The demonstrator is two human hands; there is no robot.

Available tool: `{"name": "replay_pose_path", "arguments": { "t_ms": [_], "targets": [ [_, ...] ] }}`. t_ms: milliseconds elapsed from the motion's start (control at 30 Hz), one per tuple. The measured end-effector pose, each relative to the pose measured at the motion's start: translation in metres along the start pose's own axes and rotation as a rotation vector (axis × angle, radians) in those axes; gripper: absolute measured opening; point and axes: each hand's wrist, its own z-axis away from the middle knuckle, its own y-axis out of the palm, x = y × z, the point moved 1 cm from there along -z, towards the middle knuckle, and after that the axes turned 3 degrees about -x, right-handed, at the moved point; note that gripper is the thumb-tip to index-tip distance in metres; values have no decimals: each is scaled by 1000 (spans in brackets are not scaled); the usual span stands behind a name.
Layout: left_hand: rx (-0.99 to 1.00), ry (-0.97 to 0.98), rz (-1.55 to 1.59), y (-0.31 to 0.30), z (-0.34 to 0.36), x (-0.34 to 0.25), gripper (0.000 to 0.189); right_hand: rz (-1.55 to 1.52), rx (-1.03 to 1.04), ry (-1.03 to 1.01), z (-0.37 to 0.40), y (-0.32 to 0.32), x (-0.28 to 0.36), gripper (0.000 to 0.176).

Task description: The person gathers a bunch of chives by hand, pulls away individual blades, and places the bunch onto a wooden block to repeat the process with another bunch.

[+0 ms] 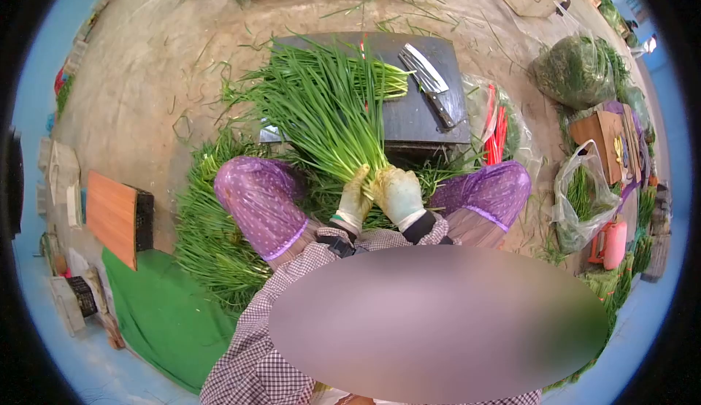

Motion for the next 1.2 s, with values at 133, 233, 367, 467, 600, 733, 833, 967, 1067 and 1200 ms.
{"name": "replay_pose_path", "arguments": {
  "t_ms": [133,233,367,467,600,733,833,967,1067,1200],
  "targets": [
    [12,-13,-6,-7,3,-5,19,-543,-9,49,3,-61,5,14],
    [-18,-41,26,7,10,-6,18,-754,-5,261,5,-150,-10,8],
    [-28,-42,38,0,5,-3,20,-936,-901,173,31,-220,-70,11],
    [-38,-27,73,4,7,-3,19,-406,-1058,318,61,-225,-134,14],
    [-51,-50,101,11,10,-6,18,80,-290,417,50,-136,-146,21],
    [21,-69,82,0,6,-7,22,-354,-130,170,-9,-33,-82,26],
    [-7,-36,76,3,6,-6,19,-709,87,364,-31,27,-53,25],
    [48,-44,36,6,9,-7,23,-561,67,361,-36,52,-35,17],
    [93,-82,30,18,12,-5,23,-591,-23,349,-28,42,-21,15],
    [100,-56,-29,6,8,-7,20,-1259,3,520,-23,46,-38,9]
  ]
}}
